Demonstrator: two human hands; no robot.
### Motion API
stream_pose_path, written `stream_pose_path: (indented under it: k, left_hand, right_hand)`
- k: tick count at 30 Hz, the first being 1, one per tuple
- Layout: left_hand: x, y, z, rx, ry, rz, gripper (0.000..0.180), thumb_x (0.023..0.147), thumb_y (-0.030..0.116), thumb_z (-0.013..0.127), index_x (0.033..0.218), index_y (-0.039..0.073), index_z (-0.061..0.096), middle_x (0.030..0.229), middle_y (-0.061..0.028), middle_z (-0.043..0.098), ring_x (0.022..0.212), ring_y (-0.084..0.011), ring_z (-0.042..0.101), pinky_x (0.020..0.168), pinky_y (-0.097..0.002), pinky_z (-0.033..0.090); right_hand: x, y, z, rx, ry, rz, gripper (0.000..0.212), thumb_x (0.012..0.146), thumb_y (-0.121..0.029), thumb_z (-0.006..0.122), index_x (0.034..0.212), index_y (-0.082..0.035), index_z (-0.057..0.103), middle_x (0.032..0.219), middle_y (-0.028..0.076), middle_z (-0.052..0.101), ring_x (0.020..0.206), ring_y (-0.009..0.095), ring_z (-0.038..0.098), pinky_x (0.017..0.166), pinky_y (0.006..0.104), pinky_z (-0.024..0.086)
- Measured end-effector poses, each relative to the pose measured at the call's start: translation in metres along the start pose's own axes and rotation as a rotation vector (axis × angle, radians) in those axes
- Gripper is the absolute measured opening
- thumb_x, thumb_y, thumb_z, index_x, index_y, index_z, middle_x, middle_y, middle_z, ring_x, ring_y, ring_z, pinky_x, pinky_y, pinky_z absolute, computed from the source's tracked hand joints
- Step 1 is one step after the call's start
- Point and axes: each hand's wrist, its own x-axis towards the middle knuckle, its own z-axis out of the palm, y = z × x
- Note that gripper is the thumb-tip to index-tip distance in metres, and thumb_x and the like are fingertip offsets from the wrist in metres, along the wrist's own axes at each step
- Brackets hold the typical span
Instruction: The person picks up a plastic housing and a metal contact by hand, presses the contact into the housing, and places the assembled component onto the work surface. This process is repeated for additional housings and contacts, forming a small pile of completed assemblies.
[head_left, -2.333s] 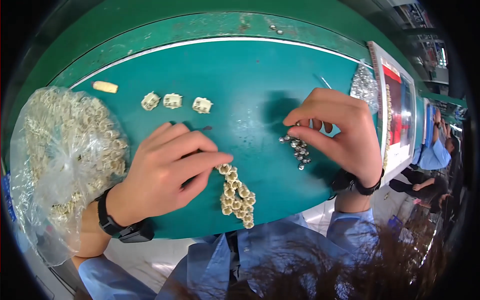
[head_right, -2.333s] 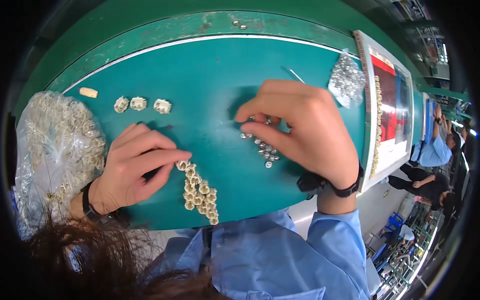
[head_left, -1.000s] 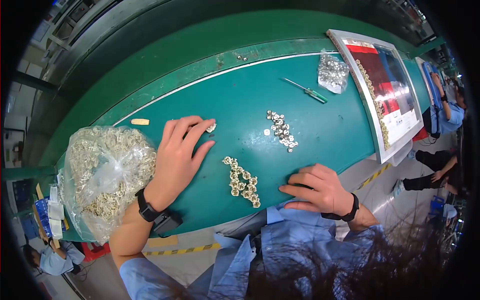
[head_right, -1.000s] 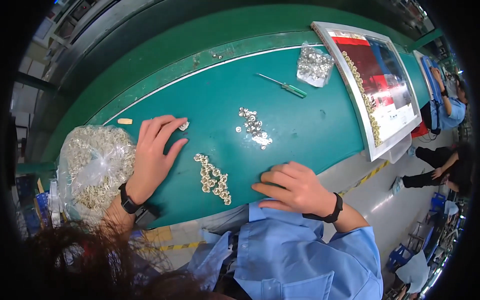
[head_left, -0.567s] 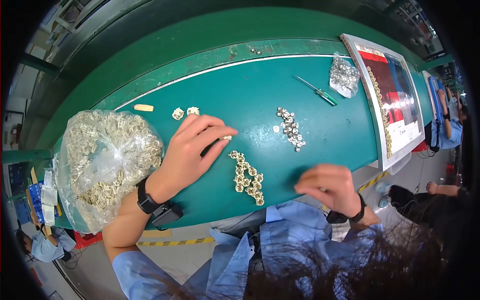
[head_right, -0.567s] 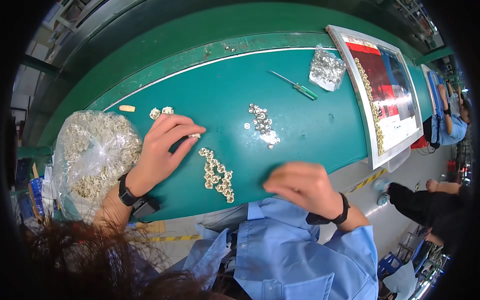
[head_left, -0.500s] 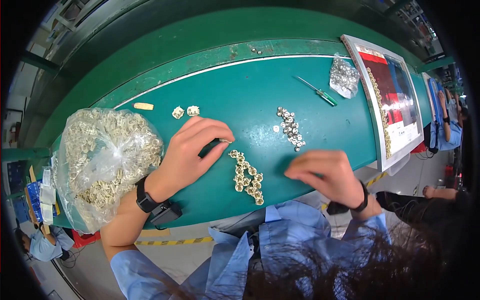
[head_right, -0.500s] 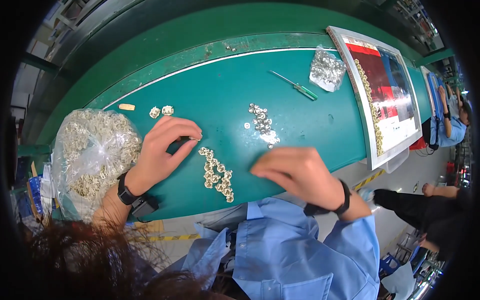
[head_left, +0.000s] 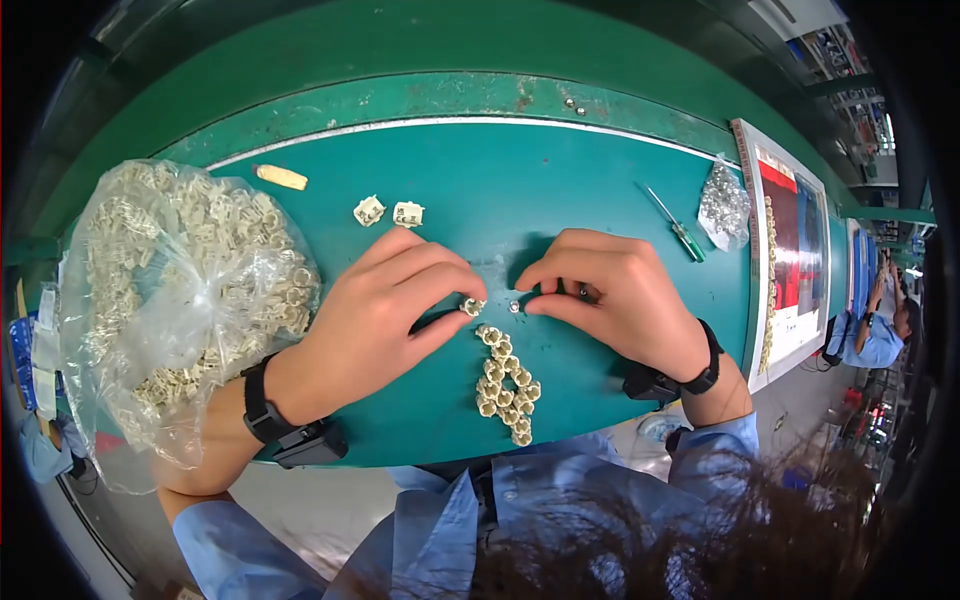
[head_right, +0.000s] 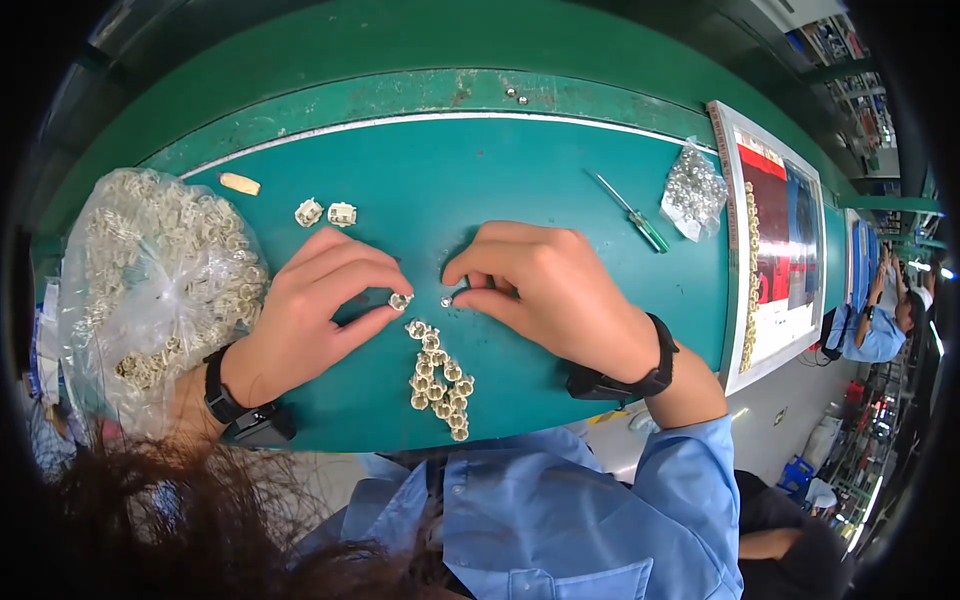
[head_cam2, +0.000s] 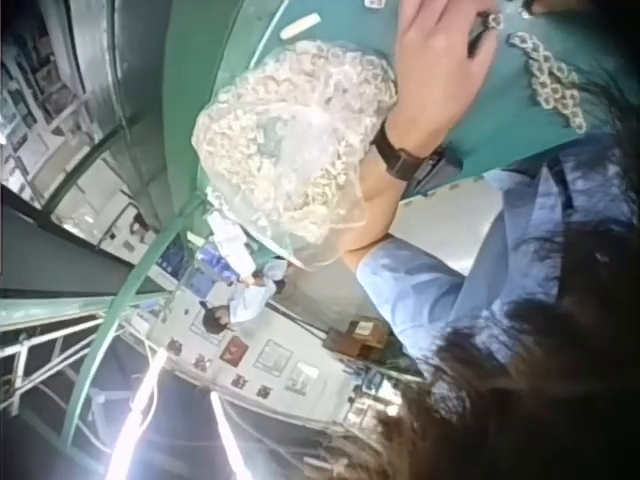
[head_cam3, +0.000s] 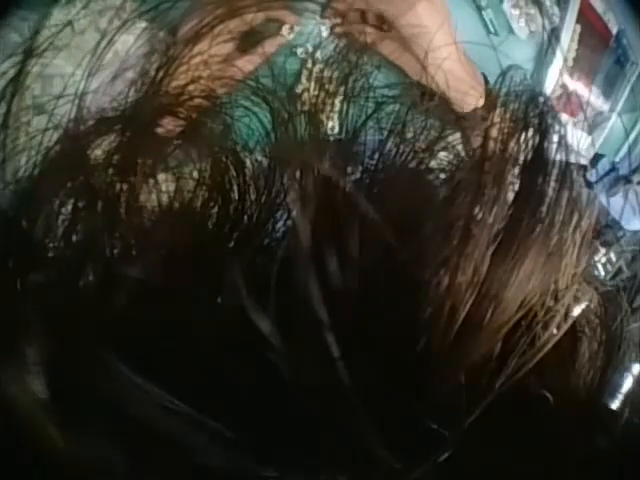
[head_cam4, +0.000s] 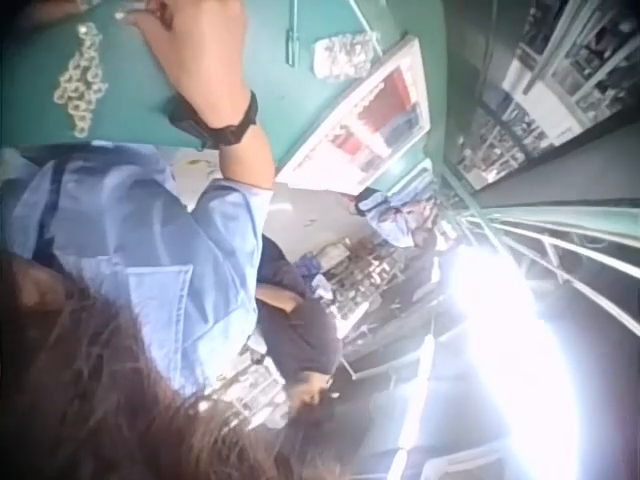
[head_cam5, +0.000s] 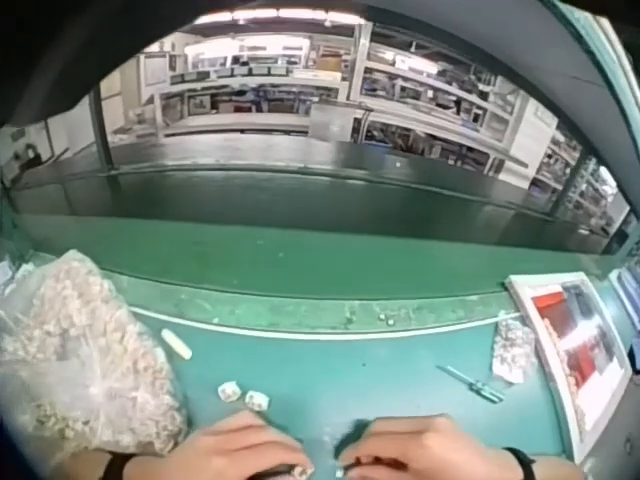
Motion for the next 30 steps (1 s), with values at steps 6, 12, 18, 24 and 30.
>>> stream_pose_path:
  k: [6, 12, 18, 24, 30]
  left_hand:
    - [0.001, 0.000, 0.006, -0.005, -0.092, 0.084, 0.032, 0.082, 0.010, 0.097, 0.112, 0.015, 0.086, 0.115, -0.0006, 0.082, 0.103, -0.0265, 0.071, 0.088, -0.0392, 0.061]
    - [0.000, 0.000, 0.004, 0.023, -0.127, 0.110, 0.031, 0.081, 0.012, 0.098, 0.110, 0.017, 0.087, 0.113, 0.0012, 0.081, 0.099, -0.0250, 0.069, 0.084, -0.0378, 0.061]
    - [-0.002, 0.000, 0.004, -0.005, -0.108, 0.075, 0.033, 0.080, 0.010, 0.098, 0.111, 0.016, 0.087, 0.110, 0.0008, 0.080, 0.098, -0.0254, 0.069, 0.083, -0.0384, 0.060]
    - [-0.002, 0.001, 0.004, 0.032, -0.071, 0.060, 0.034, 0.079, 0.008, 0.098, 0.111, 0.015, 0.087, 0.108, -0.0003, 0.079, 0.098, -0.0261, 0.069, 0.083, -0.0388, 0.060]
    - [-0.001, 0.001, 0.003, 0.033, -0.070, 0.040, 0.034, 0.079, 0.007, 0.098, 0.110, 0.014, 0.087, 0.109, -0.0009, 0.078, 0.099, -0.0263, 0.069, 0.083, -0.0389, 0.060]
  right_hand:
    - [-0.002, 0.002, 0.007, -0.109, 0.077, -0.159, 0.027, 0.087, -0.009, 0.095, 0.112, -0.009, 0.088, 0.097, 0.006, 0.075, 0.085, 0.027, 0.076, 0.072, 0.0406, 0.060]
    - [-0.003, 0.004, 0.012, -0.133, 0.093, -0.212, 0.025, 0.088, -0.009, 0.094, 0.112, -0.009, 0.088, 0.098, 0.006, 0.075, 0.086, 0.029, 0.076, 0.073, 0.0411, 0.061]
    - [-0.003, 0.008, 0.013, -0.115, 0.089, -0.233, 0.018, 0.090, -0.009, 0.092, 0.107, -0.010, 0.086, 0.099, 0.006, 0.076, 0.087, 0.029, 0.076, 0.075, 0.0420, 0.061]
    - [-0.001, 0.006, 0.012, -0.139, 0.077, -0.219, 0.018, 0.090, -0.009, 0.092, 0.106, -0.010, 0.085, 0.096, 0.005, 0.074, 0.086, 0.029, 0.074, 0.074, 0.0428, 0.060]
    - [0.002, 0.004, 0.012, -0.117, 0.075, -0.195, 0.019, 0.089, -0.009, 0.093, 0.106, -0.010, 0.085, 0.093, 0.006, 0.073, 0.084, 0.029, 0.074, 0.073, 0.0430, 0.059]
